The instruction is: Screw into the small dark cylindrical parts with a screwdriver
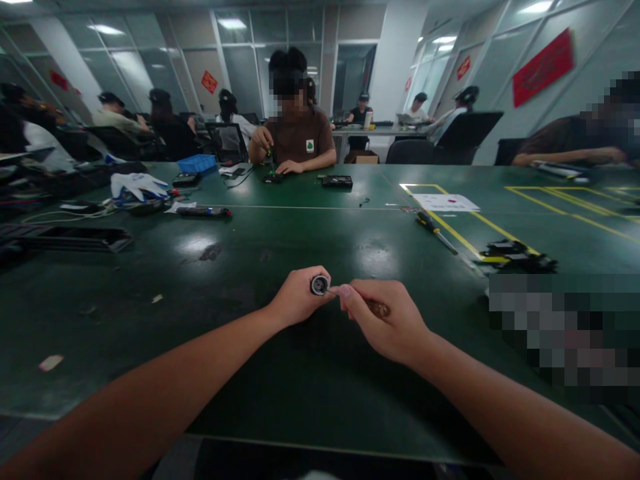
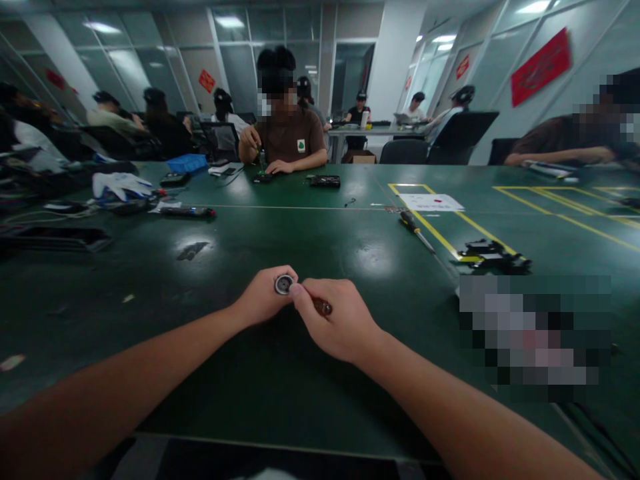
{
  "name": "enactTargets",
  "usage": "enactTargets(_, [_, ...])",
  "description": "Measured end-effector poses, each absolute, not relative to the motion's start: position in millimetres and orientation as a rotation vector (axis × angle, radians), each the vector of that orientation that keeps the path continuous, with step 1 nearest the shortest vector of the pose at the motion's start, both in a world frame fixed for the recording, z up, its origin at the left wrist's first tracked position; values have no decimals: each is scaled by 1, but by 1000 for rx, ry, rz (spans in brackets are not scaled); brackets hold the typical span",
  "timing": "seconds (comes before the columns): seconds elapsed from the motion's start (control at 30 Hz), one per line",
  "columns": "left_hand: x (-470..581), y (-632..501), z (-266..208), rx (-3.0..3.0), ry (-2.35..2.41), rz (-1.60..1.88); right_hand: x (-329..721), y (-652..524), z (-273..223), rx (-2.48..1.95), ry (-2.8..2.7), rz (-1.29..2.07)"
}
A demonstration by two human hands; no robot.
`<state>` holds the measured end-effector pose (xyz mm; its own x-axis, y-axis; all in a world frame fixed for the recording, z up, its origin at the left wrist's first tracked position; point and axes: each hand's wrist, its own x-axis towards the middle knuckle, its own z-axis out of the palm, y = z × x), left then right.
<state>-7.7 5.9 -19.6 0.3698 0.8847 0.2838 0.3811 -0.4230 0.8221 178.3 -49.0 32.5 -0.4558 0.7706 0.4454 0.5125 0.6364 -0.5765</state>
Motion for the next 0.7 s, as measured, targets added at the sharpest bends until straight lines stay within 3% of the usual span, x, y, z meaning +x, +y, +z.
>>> enactTargets(0.4, [-7,4,-23,1965,1123,978,176,-47,31,-1041,-2115,643])
enactTargets(0.7, [-6,7,-26,1950,1115,1054,170,-52,33,-820,-2309,366])
